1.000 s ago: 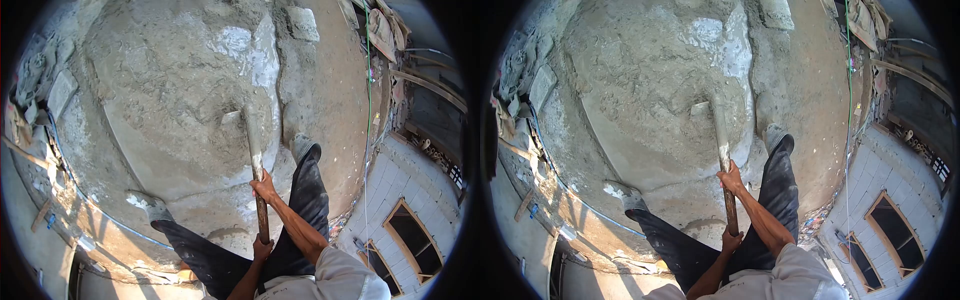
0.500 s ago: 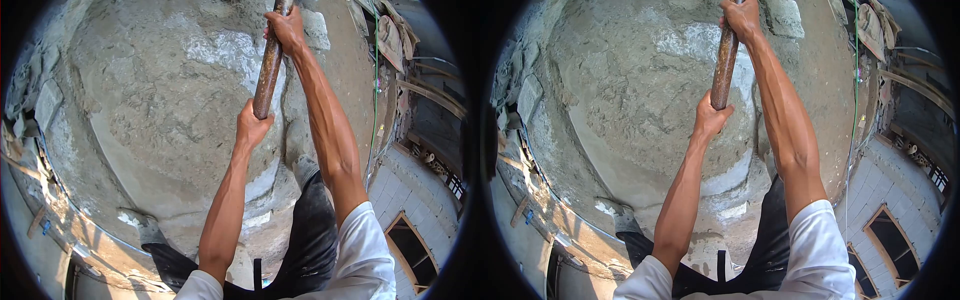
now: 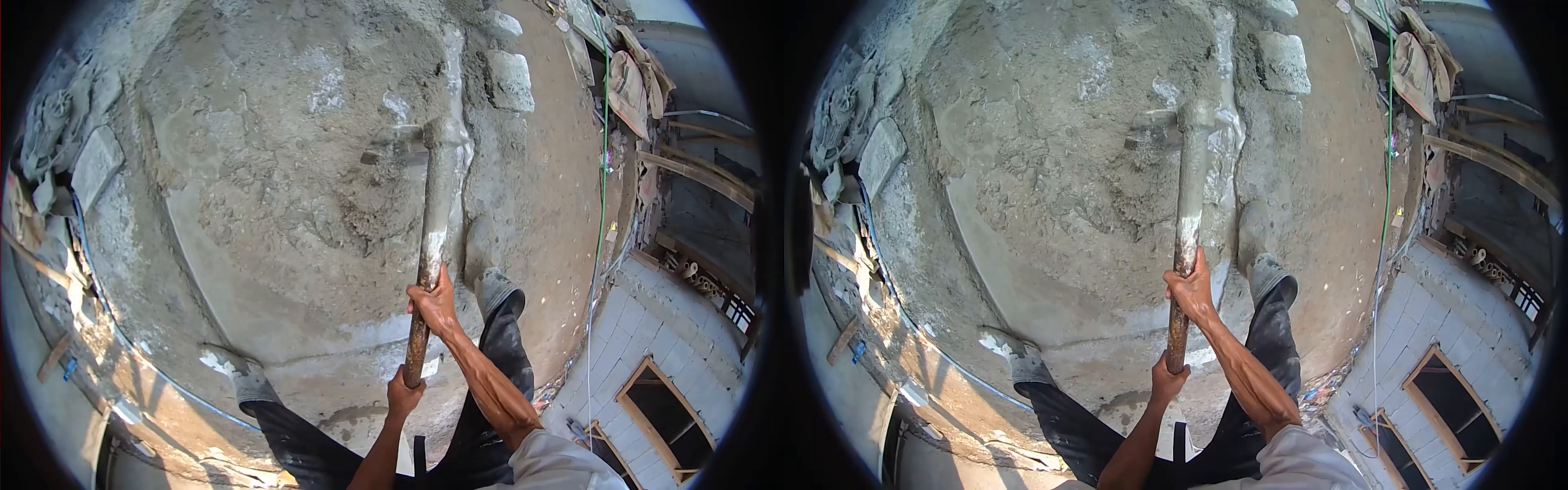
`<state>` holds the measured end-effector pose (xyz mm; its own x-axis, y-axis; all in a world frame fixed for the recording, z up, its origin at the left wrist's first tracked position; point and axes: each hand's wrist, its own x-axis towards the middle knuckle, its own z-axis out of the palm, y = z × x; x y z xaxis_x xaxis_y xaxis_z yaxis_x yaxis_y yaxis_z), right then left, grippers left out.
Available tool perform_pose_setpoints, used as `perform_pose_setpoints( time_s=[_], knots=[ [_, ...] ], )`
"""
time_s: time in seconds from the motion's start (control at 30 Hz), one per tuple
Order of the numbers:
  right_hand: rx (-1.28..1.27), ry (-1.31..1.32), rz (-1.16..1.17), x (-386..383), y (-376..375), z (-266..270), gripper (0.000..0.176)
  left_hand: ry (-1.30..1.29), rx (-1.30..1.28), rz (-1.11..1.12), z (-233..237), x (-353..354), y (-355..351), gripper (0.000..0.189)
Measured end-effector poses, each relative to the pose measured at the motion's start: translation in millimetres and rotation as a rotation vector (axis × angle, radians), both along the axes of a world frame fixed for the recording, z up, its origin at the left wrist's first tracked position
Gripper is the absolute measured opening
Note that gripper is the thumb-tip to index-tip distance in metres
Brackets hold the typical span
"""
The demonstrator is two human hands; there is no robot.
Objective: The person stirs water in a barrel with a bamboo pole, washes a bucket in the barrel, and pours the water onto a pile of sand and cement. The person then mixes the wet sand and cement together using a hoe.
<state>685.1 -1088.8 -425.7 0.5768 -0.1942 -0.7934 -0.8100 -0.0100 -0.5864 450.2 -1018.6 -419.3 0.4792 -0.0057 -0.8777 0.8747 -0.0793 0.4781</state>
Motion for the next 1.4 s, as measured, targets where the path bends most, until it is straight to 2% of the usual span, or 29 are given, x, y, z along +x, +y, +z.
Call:
perform_pose_setpoints(
  time_s=[0.07,0.13,0.23,0.3,0.33,0.37,0.4,0.43,0.5,0.6,0.7,0.77,0.83,0.93,0.97,1.03,1.1,1.17,1.27,1.33,1.4],
  knots=[
    [-0.051,-0.178,0.036,40,-3,20,0.036,-0.129,0.029,-0.018,-10,36,-5,0.033],
    [-0.114,-0.314,0.145,118,-5,34,0.04,-0.31,-0.003,-0.065,-23,123,-3,0.036],
    [-0.178,-0.575,0.236,235,9,25,0.047,-0.495,-0.084,0.078,-51,255,7,0.03],
    [-0.165,-0.693,0.233,294,28,-8,0.05,-0.454,-0.136,0.152,-58,315,26,0.027],
    [-0.125,-0.663,0.245,314,35,-33,0.049,-0.455,-0.129,0.15,-56,330,36,0.027],
    [-0.086,-0.63,0.257,323,42,-61,0.049,-0.33,-0.218,0.192,-53,339,47,0.026],
    [-0.143,-0.471,0.27,315,48,-91,0.048,-0.198,-0.304,0.233,-51,338,58,0.025],
    [-0.192,-0.319,0.286,303,58,-118,0.047,-0.199,-0.291,0.234,-51,323,64,0.025],
    [-0.242,-0.203,0.303,253,76,-139,0.045,0.06,-0.344,0.304,-49,277,71,0.025],
    [-0.294,-0.118,0.336,204,88,-104,0.044,0.106,-0.363,0.354,-22,234,78,0.024],
    [-0.21,-0.046,0.341,164,85,-87,0.041,0.13,-0.386,0.423,12,184,75,0.024],
    [-0.127,-0.074,0.264,104,79,-62,0.039,0.139,-0.341,0.355,39,134,76,0.024],
    [-0.105,0.005,0.154,28,72,-38,0.038,0.199,-0.244,0.226,54,62,72,0.029],
    [-0.009,0.116,0.015,-73,60,-8,0.035,0.12,-0.014,-0.029,38,-74,61,0.039],
    [0.025,0.129,-0.003,-91,54,5,0.037,0.069,-0.006,-0.043,42,-99,60,0.043],
    [0.026,0.142,-0.049,-94,41,22,0.041,0.039,0.009,-0.116,50,-93,54,0.045],
    [0.026,-0.015,-0.05,-56,23,35,0.041,0.048,0.041,-0.219,34,-44,35,0.048],
    [-0.065,-0.168,0.025,25,0,38,0.04,-0.164,0.004,-0.204,2,37,7,0.05],
    [-0.282,-0.424,0.141,169,-28,18,0.043,-0.475,-0.153,0.059,-50,185,-37,0.045],
    [-0.362,-0.534,0.227,251,-52,-30,0.046,-0.424,-0.32,0.168,-94,271,-59,0.033],
    [-0.375,-0.533,0.251,308,-75,-90,0.048,-0.253,-0.438,0.211,-103,338,-66,0.027]
  ],
)
